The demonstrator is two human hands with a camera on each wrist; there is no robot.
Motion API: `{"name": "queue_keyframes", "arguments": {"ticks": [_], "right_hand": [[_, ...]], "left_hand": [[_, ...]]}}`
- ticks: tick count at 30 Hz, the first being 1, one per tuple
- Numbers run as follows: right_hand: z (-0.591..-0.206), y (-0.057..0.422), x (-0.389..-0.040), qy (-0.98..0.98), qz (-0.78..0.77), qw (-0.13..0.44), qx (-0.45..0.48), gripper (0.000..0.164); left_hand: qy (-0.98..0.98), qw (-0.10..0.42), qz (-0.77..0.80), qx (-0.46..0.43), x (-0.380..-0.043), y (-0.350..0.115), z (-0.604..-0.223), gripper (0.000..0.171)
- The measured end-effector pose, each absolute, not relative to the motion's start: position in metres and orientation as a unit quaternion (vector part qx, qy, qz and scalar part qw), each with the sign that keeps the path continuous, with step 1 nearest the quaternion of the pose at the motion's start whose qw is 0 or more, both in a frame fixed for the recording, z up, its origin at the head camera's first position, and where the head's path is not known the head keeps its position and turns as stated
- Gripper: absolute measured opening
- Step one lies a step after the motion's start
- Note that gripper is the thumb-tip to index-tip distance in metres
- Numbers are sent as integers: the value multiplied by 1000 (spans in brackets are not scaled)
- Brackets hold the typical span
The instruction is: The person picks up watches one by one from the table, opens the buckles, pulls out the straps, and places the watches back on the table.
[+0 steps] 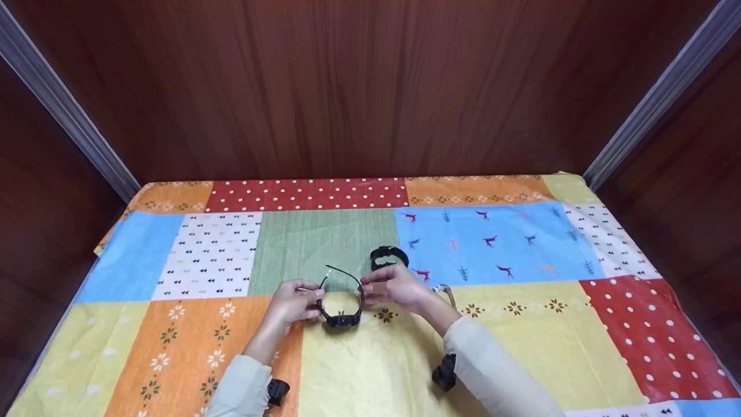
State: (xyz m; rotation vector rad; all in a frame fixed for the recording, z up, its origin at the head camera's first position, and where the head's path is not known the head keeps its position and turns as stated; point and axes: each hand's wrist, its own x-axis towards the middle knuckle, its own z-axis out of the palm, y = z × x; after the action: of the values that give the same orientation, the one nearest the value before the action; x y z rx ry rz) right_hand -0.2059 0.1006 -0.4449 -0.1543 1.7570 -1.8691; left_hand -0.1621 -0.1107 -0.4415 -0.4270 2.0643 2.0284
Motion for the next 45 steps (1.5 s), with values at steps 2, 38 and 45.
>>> {"name": "queue_keyframes", "arguments": {"ticks": [2, 38, 45], "right_hand": [[-445, 101, -205, 650, -701, 286, -60, 28], [-425, 134, -212, 634, -713, 291, -72, 37], [-417, 149, -215, 633, -723, 268, -75, 35]], "left_hand": [[702, 107, 688, -147, -162, -110, -441, 16], [746, 92, 648, -122, -163, -116, -417, 32], [724, 97, 672, -117, -165, -113, -408, 33]]}}
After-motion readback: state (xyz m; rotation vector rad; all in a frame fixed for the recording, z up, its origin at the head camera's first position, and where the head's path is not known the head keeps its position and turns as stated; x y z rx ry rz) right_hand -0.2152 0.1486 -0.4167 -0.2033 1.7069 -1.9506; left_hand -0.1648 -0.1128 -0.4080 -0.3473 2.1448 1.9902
